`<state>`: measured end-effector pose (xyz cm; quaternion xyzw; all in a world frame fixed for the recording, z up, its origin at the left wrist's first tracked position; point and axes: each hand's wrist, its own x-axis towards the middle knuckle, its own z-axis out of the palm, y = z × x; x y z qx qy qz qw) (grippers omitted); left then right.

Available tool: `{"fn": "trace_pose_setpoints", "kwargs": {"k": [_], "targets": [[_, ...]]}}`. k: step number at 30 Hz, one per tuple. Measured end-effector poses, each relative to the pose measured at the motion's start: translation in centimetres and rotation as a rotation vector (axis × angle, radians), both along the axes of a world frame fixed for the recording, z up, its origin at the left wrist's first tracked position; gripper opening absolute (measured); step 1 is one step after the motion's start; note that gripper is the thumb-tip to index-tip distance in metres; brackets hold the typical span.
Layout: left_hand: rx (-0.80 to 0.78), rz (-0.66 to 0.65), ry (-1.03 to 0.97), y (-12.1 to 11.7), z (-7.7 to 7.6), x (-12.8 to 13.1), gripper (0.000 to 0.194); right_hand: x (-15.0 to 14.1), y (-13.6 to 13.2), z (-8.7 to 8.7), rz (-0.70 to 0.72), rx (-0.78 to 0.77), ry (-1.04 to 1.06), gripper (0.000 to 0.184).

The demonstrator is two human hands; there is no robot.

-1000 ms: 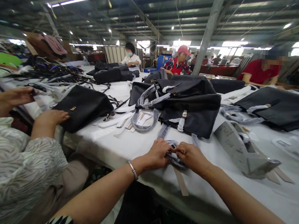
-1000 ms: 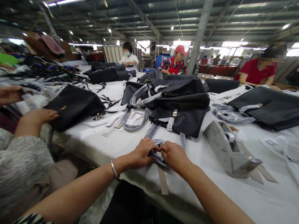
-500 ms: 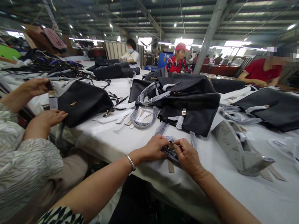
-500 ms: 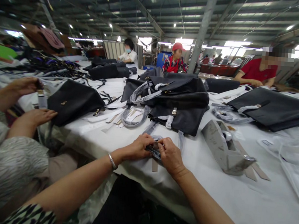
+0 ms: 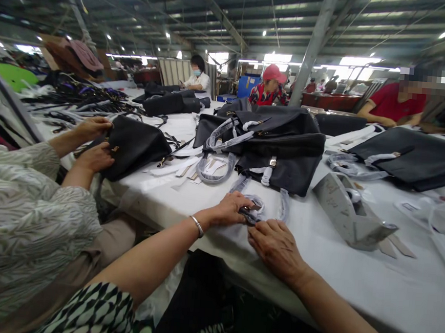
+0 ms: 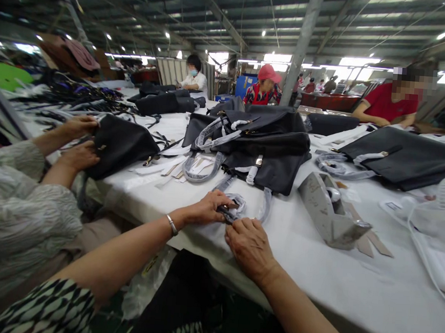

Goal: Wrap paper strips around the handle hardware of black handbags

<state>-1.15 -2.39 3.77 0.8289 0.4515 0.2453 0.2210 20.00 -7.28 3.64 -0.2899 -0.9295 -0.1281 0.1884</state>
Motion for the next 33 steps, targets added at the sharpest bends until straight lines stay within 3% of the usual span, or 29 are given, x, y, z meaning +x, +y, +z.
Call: {"fn": "trace_pose_setpoints", "kwargs": {"k": [3,9,15,19,22,25,29,33], "targets": [[-0.029,0.012,0.045,-0.1,0.3,0.2,0.051,-0.8,0.1,-0.4,0.02,0.094,-0.075,0.011],[-0.048,0.02,0.058,-0.3,0.5,0.4,0.053,-0.4,-0.1,-1.2,0.016,0.134,-0.101,0.017],[-0.001,0.036,0.117,-0.2,0.1,0.6,0.045,-1.8,0.2,-0.2,0.095,0.169,-0.069,0.017],[0.06,0.018,0.173,-0.5,-0.7,0.5,0.039,-3.2,1.4,-0.7,-0.005,0.167,0.13,0.023],[0.151,-0.007,0.243,-1.0,-1.6,0.2,0.048,-3.4,2.1,-1.6,-0.101,0.119,0.29,0.026],[0.208,-0.048,0.247,-1.1,-2.3,-0.2,0.055,-3.0,2.3,-2.0,-0.075,0.03,0.351,0.023],[0.174,-0.108,0.192,-0.8,-2.4,-0.7,0.046,-2.4,2.1,-1.6,-0.026,0.018,0.403,0.02],[0.137,-0.057,0.153,-0.7,-1.9,-0.4,0.04,-2.3,2.4,-1.7,-0.025,0.004,0.454,0.02]]}}
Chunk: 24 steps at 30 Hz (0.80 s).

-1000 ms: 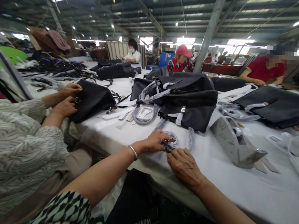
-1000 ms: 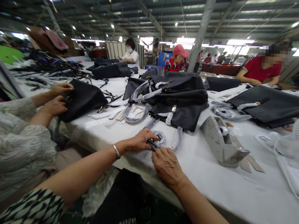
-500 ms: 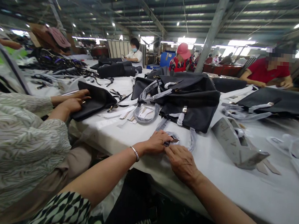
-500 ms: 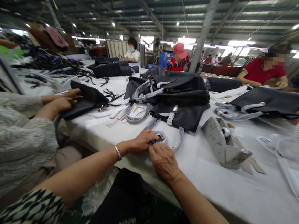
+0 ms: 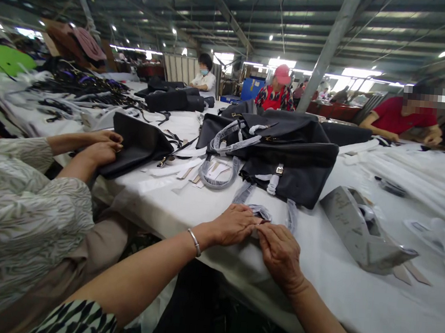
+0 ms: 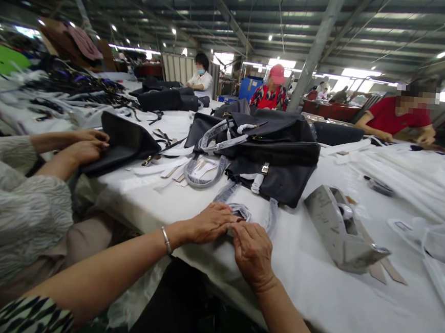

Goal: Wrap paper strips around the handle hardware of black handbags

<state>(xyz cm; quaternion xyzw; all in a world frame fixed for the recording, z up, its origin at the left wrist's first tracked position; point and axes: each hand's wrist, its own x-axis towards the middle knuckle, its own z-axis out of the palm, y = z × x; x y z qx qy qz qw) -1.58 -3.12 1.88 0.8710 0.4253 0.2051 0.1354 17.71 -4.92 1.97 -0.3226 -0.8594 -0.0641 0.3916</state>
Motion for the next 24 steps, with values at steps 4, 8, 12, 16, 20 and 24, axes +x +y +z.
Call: {"fn": "trace_pose_setpoints", "kwargs": {"k": [4,8,12,16,20,24], "targets": [[-0.049,0.113,-0.042,0.0,0.6,0.6,0.03,0.1,0.9,-0.7,-0.006,-0.02,0.067,0.021],[-0.133,0.125,-0.088,0.3,1.2,0.7,0.024,0.0,2.2,-0.7,-0.006,-0.25,0.158,0.022],[-0.172,0.148,-0.148,0.3,1.4,0.6,0.029,-0.2,3.6,0.6,-0.04,-0.634,0.183,0.018],[-0.147,0.223,-0.207,0.3,1.3,1.0,0.024,-0.2,5.1,1.8,-0.003,-0.865,0.152,0.018],[-0.135,0.312,-0.246,0.6,1.0,1.9,0.013,0.0,6.1,2.0,0.013,-0.966,0.103,0.015],[-0.155,0.383,-0.335,0.9,1.0,2.4,0.016,0.0,6.3,1.7,-0.078,-0.866,0.126,0.018]]}}
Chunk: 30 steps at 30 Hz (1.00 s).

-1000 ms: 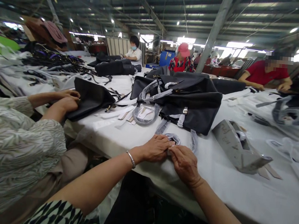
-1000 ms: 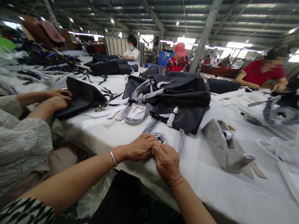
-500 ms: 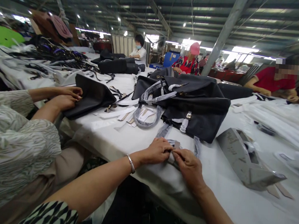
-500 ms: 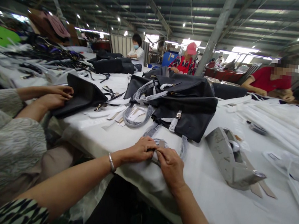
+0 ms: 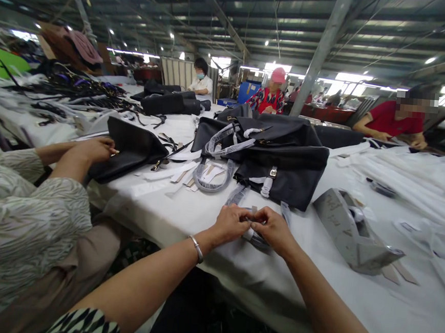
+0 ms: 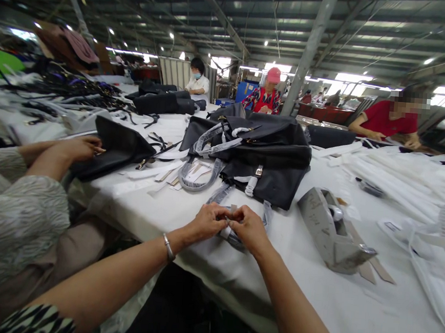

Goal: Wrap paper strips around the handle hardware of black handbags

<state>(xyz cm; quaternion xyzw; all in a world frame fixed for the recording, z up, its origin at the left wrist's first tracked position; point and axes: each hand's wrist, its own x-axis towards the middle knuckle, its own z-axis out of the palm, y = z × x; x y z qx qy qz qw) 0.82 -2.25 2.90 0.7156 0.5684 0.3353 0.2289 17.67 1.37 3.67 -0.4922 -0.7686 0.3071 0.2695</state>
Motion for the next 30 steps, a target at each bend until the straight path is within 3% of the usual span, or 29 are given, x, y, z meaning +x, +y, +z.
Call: {"fn": "trace_pose_setpoints", "kwargs": {"k": [3,6,9,14,16,24,30], "targets": [[-0.003,0.041,-0.05,-0.2,0.1,0.2,0.024,0.0,0.2,-0.1,-0.003,0.084,0.01,0.03],[0.042,0.102,-0.067,-0.7,-0.2,0.4,0.025,0.0,0.6,-0.1,0.09,0.102,-0.027,0.014],[0.19,0.16,0.0,-0.9,-1.0,0.6,0.02,0.0,1.0,-0.1,0.083,0.094,-0.031,0.009],[0.409,0.071,0.17,-0.9,-2.2,0.6,0.003,-0.1,0.9,0.4,0.072,0.076,-0.099,0.005],[0.45,0.053,0.247,-1.1,-2.3,0.5,0.01,-0.2,0.8,0.6,0.06,0.075,-0.131,0.003],[0.497,-0.101,0.476,-1.8,-2.0,-0.5,0.018,-0.3,1.4,1.4,0.088,0.002,-0.155,0.007],[0.395,-0.119,0.459,-1.6,-1.5,-0.5,0.023,-0.1,2.4,1.9,0.141,0.049,-0.171,0.007]]}}
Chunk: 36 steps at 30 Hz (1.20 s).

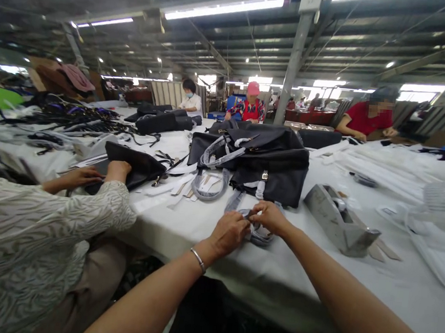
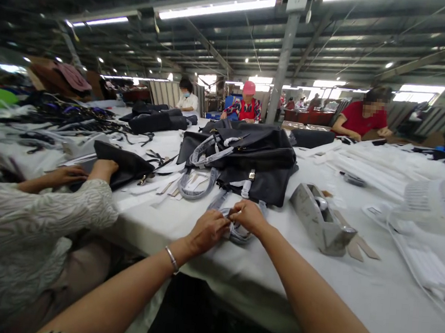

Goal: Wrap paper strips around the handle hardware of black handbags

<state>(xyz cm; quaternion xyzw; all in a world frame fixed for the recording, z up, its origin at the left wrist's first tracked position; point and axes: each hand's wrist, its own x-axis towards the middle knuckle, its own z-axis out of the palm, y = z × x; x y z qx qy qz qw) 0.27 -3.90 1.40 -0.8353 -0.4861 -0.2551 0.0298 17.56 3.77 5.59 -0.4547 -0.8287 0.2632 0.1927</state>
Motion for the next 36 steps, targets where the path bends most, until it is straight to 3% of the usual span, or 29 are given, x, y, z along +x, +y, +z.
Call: {"fn": "trace_pose_setpoints", "kwargs": {"k": [10,17,26,36], "targets": [[-0.095,0.08,-0.008,-1.0,1.5,-0.2,0.018,-1.5,-1.8,1.0,-0.115,0.157,-0.124,0.013],[-0.137,0.193,-0.137,-0.6,0.7,0.1,0.018,-1.0,-3.3,0.0,-0.152,0.158,-0.217,0.013],[-0.29,0.294,-0.329,-0.1,1.2,0.4,0.012,-0.8,-5.4,-0.1,-0.16,0.181,-0.24,0.013],[-0.333,0.312,-0.392,0.2,1.0,0.5,0.023,-0.6,-6.9,-1.8,-0.102,0.433,-0.187,0.019]]}}
